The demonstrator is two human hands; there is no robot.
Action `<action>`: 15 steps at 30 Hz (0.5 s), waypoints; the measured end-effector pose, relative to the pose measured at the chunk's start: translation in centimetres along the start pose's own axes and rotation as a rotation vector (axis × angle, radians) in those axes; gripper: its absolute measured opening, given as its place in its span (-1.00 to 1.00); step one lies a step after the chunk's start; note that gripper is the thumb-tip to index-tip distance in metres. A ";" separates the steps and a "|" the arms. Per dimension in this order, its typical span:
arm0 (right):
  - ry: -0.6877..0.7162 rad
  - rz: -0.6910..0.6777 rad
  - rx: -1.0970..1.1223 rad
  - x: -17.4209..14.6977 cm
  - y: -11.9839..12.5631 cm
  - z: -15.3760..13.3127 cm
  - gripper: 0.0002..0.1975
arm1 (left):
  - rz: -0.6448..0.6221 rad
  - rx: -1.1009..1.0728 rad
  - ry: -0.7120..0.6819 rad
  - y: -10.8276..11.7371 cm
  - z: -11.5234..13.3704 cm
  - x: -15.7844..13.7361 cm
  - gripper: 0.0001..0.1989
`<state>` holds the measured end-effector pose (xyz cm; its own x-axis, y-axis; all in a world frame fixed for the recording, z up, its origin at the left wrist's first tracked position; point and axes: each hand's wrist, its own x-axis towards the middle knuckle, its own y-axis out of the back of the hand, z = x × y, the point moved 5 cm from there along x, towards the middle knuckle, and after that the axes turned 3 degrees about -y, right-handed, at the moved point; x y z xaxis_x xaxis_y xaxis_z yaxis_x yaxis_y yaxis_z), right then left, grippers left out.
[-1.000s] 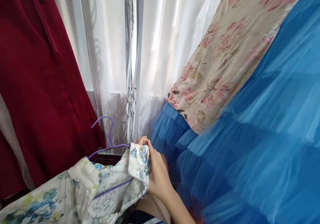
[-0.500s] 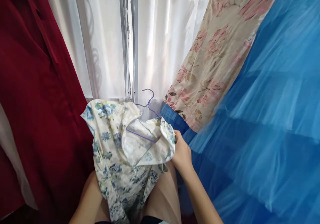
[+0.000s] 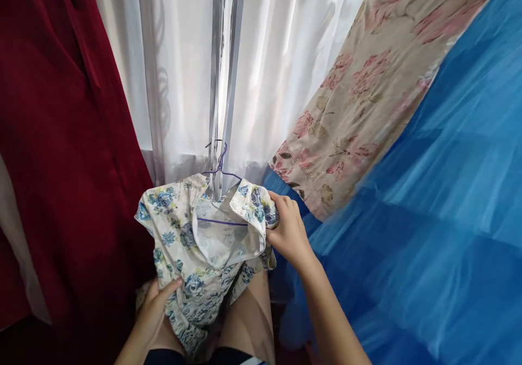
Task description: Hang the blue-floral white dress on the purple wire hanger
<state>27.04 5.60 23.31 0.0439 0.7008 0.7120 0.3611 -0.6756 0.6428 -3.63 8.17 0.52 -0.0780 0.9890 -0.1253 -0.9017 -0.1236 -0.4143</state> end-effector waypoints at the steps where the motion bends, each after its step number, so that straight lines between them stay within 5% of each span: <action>1: 0.009 0.013 -0.001 -0.5 0.1 -0.1 -0.25 | 0.013 -0.010 0.025 0.0 -0.8 -0.1 -0.57; 6: -0.072 0.132 0.222 -6.1 -3.3 -2.6 -0.37 | 0.037 -0.031 0.086 1.2 -3.0 -1.2 -0.55; 12: -0.524 -0.079 0.814 -18.5 -16.1 -4.8 -0.62 | 0.047 0.048 0.016 1.9 -1.6 -2.9 -0.58; 15: -0.649 -0.227 0.958 -20.1 -19.0 -5.0 -0.71 | 0.110 0.085 -0.012 2.0 -0.7 -3.5 -0.60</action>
<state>14.64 3.17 -1.83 0.2545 0.9548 0.1537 0.9616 -0.2667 0.0643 -4.87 4.37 -0.48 -0.1828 0.9708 -0.1550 -0.9202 -0.2245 -0.3208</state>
